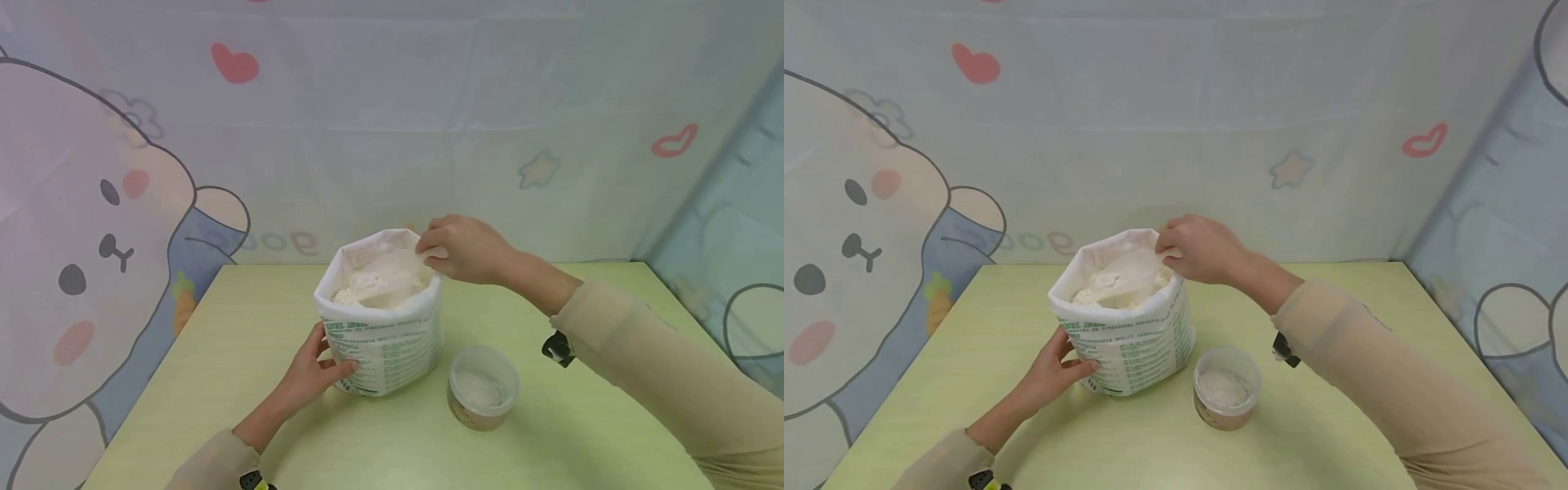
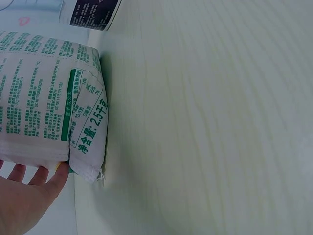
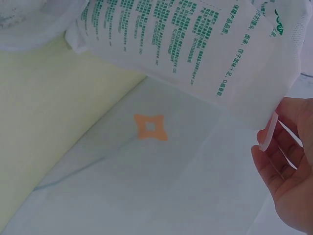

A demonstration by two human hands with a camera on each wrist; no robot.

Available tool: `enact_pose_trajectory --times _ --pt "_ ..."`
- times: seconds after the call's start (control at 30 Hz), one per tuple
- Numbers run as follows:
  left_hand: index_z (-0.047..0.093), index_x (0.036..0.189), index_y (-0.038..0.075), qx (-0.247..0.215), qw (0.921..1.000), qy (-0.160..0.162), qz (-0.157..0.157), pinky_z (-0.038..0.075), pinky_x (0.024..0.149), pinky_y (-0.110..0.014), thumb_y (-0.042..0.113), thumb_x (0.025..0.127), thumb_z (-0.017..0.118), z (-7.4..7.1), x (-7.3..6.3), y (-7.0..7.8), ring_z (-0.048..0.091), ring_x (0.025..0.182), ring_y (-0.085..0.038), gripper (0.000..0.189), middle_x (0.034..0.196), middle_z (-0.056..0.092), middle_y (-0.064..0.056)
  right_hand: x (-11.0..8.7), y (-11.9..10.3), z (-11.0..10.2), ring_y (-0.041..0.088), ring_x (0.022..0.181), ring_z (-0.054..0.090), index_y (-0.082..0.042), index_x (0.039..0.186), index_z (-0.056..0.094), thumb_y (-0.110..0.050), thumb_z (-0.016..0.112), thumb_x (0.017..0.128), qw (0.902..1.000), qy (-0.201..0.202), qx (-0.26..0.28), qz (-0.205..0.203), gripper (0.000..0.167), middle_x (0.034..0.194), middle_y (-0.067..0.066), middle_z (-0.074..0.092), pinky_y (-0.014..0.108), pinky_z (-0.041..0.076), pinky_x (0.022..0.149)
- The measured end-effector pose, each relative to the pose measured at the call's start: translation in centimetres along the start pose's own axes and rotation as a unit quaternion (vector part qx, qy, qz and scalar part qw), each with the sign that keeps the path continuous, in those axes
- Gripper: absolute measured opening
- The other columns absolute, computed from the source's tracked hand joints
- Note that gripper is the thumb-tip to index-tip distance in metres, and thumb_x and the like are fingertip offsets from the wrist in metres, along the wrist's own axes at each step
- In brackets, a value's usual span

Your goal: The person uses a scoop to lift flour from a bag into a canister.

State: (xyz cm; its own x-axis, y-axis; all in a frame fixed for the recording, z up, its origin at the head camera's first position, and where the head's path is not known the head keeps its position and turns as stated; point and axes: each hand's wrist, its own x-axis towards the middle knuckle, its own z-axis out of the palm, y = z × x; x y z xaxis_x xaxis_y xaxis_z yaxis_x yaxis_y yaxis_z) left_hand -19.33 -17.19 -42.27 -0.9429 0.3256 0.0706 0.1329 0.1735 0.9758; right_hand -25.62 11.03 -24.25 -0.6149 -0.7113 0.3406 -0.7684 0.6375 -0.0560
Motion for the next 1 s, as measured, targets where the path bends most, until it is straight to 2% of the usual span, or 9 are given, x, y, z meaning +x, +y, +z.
enact_pose_trajectory --times 0.43,1.0 --pt "0.029 0.135 0.035 0.0 1.0 0.004 -0.002 0.051 0.086 -0.038 0.019 0.08 0.073 0.0 0.1 -0.1 0.047 0.118 -0.027 0.072 0.129 0.043 0.001 -0.5 0.7 -0.5 0.017 0.082 0.06 -0.011 0.096 0.071 -0.011 0.067 0.082 0.999 0.016 0.038 0.018 0.014 0.091 0.001 0.065 0.034 0.05 0.072" --pt "0.029 0.137 0.028 0.001 1.0 -0.001 0.002 0.051 0.086 -0.038 0.018 0.081 0.072 -0.1 0.0 -0.2 0.047 0.118 -0.03 0.071 0.13 0.043 -0.004 -1.3 1.0 -0.9 0.015 0.08 0.06 -0.013 0.097 0.071 -0.015 0.066 0.084 0.9976 0.023 0.058 0.029 0.014 0.091 -0.001 0.066 0.031 0.049 0.069"
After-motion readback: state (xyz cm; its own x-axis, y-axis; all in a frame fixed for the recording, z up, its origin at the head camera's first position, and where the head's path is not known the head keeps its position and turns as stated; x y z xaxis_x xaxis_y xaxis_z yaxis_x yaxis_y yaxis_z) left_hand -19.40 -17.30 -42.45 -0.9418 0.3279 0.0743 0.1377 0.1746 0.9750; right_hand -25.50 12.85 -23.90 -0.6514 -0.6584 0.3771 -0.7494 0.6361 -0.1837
